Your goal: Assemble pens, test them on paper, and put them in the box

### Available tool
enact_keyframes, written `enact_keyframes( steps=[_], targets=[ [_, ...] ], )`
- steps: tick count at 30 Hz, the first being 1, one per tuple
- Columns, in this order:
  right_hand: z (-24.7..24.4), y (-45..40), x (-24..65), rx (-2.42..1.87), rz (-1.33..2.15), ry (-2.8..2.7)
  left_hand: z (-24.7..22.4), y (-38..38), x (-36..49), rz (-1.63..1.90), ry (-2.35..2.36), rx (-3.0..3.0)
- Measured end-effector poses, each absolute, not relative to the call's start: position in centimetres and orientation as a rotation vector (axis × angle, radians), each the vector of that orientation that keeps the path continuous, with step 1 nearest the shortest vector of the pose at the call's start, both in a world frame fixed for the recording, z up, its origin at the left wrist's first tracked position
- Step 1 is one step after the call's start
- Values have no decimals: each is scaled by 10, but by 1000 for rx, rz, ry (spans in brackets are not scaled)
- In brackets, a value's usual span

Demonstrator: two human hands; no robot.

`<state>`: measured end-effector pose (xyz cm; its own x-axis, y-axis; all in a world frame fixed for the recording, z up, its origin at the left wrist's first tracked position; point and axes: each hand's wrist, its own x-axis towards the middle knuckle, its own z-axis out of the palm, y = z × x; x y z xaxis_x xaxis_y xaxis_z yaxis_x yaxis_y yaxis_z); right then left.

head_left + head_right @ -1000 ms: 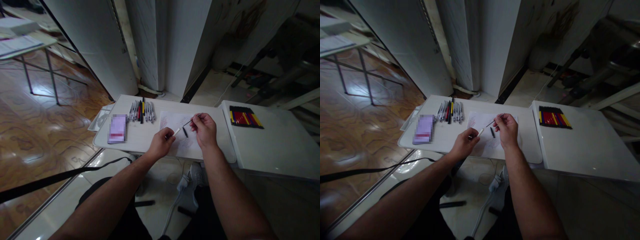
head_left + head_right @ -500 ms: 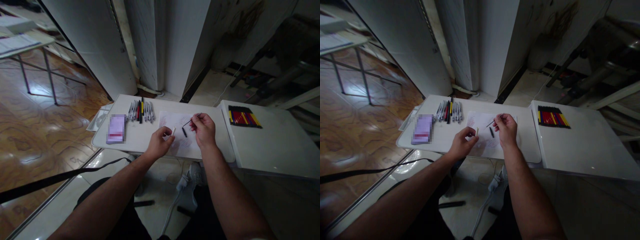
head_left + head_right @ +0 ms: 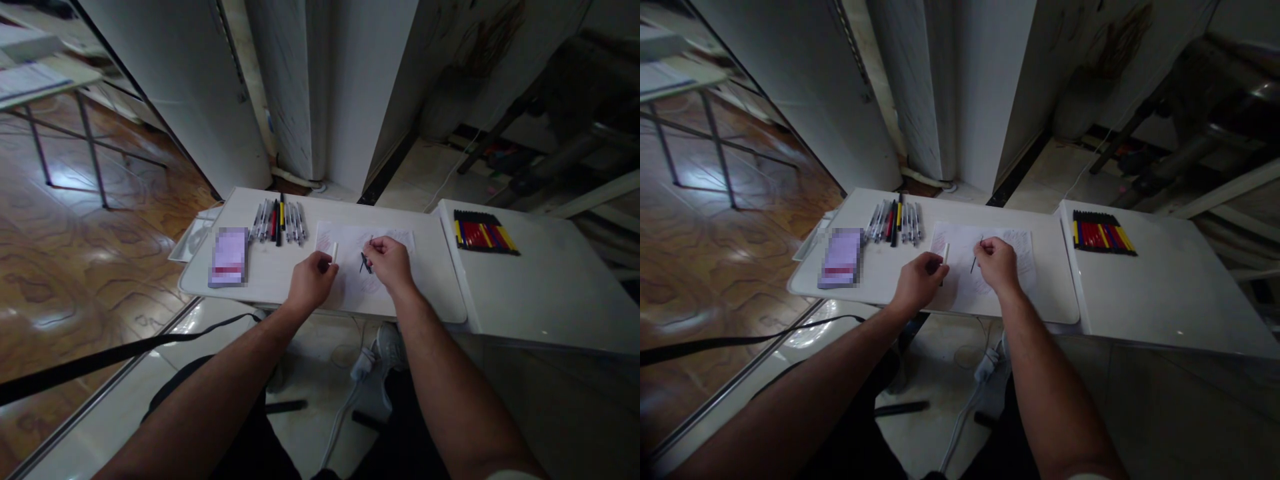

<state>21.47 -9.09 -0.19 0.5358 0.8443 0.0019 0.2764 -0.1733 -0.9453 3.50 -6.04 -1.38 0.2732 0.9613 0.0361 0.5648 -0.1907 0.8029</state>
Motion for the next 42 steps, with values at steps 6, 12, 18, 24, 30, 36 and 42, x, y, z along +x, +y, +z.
enact_keyframes(
  steps=[6, 12, 18, 24, 30, 36, 42],
  targets=[
    [-9, -90, 206, -2063, 528, -1230, -15, -56, 37, 593, 1484, 1987],
    [-8, -86, 195, -2208, 563, -1307, -17, -52, 37, 523, 1530, 2072],
    [-11, -87, 190, -2227, 564, -1377, -16, -53, 35, 484, 1533, 2128],
    [-7, -90, 189, -2300, 485, -1469, -17, -57, 35, 539, 1466, 2217],
    [-3, -92, 187, -2378, 403, -1540, -19, -58, 35, 548, 1353, 2335],
    [-4, -94, 184, -2358, 428, -1565, -17, -58, 34, 448, 1339, 2400],
    [-7, -94, 186, -2351, 431, -1558, -17, -59, 35, 432, 1350, 2386]
  ],
)
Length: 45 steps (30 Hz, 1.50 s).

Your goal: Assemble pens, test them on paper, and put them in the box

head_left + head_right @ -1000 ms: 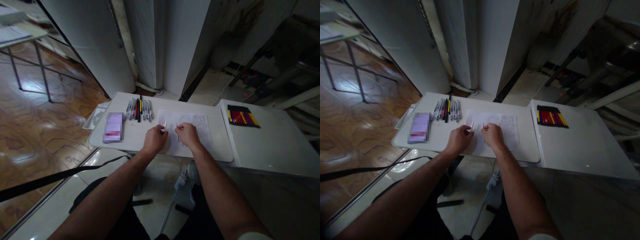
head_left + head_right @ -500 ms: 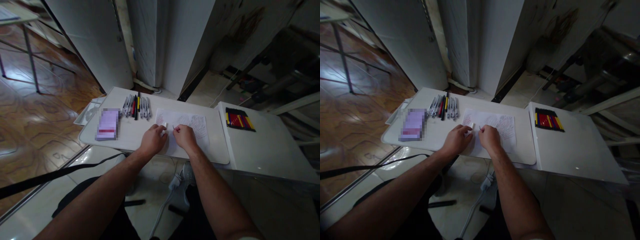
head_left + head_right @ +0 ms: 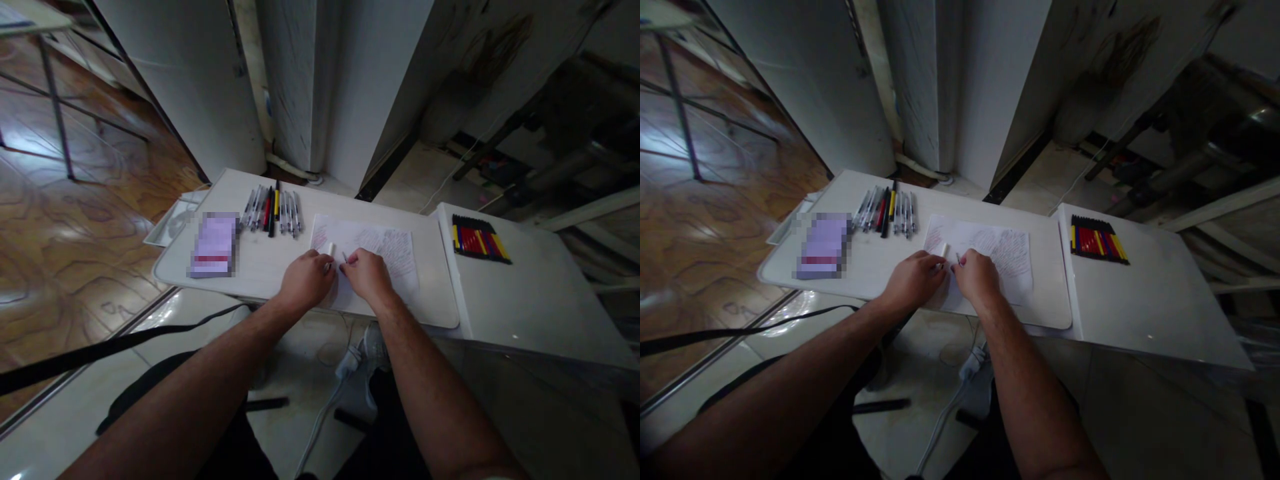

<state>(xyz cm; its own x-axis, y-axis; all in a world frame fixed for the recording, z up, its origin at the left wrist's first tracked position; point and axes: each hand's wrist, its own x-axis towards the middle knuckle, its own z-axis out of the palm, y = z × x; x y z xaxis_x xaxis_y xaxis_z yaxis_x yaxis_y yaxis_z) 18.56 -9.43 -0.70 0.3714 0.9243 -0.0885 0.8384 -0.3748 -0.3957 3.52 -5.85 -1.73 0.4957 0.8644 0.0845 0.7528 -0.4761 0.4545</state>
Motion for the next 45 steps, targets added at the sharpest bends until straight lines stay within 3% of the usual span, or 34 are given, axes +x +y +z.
enact_keyframes(
  steps=[11, 20, 33, 45],
  targets=[
    [-9, -95, 183, -2355, 405, -1585, -18, -59, 36, 421, 1355, 2367],
    [5, -100, 201, -2186, 669, -1621, -16, -59, 35, 398, 1359, 2329],
    [24, -102, 255, -2137, 190, -1159, -11, -39, 21, 460, 1454, 2296],
    [7, -104, 229, -2350, 368, -1458, -13, -54, 37, 376, 1458, 2281]
  ],
)
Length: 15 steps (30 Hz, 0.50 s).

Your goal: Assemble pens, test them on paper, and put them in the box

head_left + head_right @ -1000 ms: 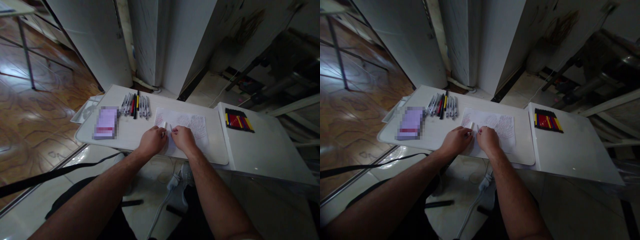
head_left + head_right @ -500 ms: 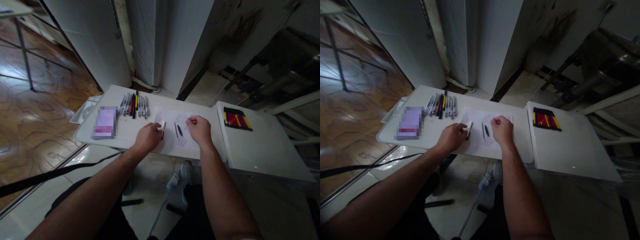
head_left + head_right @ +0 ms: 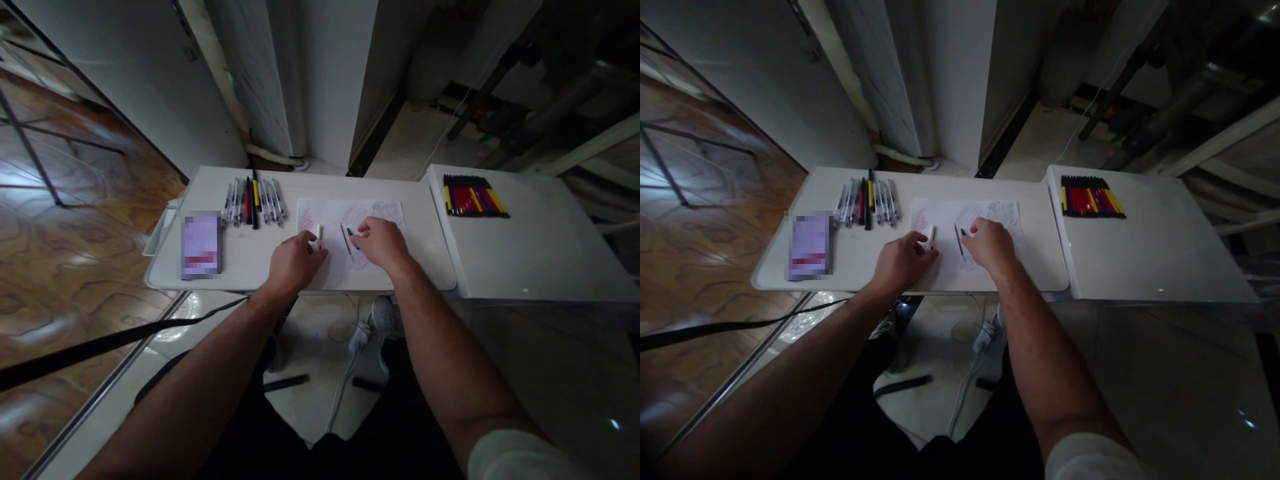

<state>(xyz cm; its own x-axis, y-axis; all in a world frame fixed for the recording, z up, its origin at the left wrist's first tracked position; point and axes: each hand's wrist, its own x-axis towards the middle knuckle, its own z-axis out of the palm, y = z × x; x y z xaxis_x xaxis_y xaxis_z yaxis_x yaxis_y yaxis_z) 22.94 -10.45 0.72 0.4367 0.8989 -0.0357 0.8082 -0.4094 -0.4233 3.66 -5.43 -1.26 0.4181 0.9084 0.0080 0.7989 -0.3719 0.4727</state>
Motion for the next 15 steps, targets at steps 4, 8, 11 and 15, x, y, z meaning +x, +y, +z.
enact_keyframes(
  steps=[4, 8, 11, 15],
  targets=[
    [3, -101, 219, -2408, 378, -1520, -11, -55, 37, 327, 1498, 2287],
    [1, -97, 210, -2371, 374, -1529, -10, -53, 37, 300, 1527, 2290],
    [2, -95, 203, -2290, 395, -1503, -10, -52, 36, 292, 1566, 2283],
    [5, -93, 207, -2319, 386, -1438, -10, -49, 34, 279, 1610, 2275]
  ],
)
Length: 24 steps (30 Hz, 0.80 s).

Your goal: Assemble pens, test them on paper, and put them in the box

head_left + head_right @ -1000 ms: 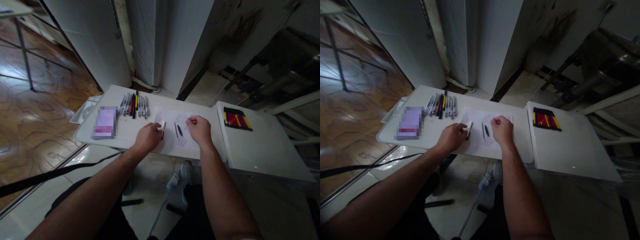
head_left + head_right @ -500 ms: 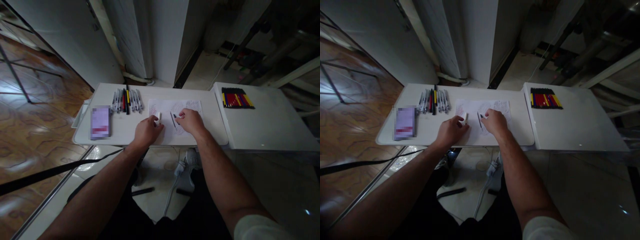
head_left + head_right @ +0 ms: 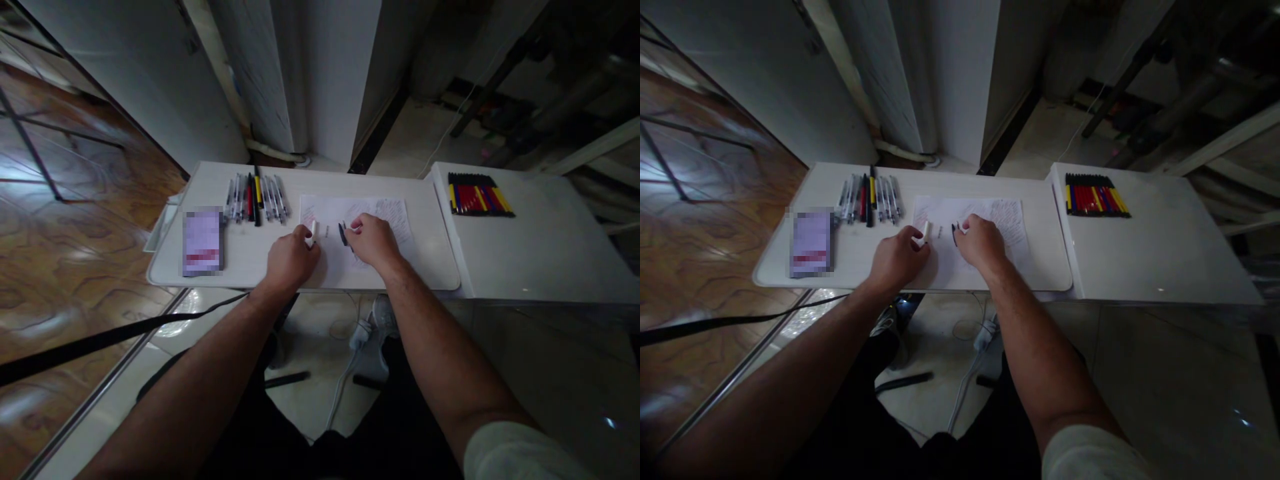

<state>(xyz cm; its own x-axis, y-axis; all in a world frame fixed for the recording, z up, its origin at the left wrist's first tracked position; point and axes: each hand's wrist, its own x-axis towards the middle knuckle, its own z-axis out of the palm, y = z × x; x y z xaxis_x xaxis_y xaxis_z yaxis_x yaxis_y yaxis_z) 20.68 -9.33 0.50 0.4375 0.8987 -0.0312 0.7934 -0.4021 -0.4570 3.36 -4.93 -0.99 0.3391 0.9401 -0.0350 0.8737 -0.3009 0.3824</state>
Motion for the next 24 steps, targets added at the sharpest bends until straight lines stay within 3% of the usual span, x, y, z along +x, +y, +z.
enact_keyframes(
  steps=[24],
  targets=[
    [2, -149, 318, -2460, 117, -1468, 3, -22, -11, 401, 1538, 2343]
  ],
)
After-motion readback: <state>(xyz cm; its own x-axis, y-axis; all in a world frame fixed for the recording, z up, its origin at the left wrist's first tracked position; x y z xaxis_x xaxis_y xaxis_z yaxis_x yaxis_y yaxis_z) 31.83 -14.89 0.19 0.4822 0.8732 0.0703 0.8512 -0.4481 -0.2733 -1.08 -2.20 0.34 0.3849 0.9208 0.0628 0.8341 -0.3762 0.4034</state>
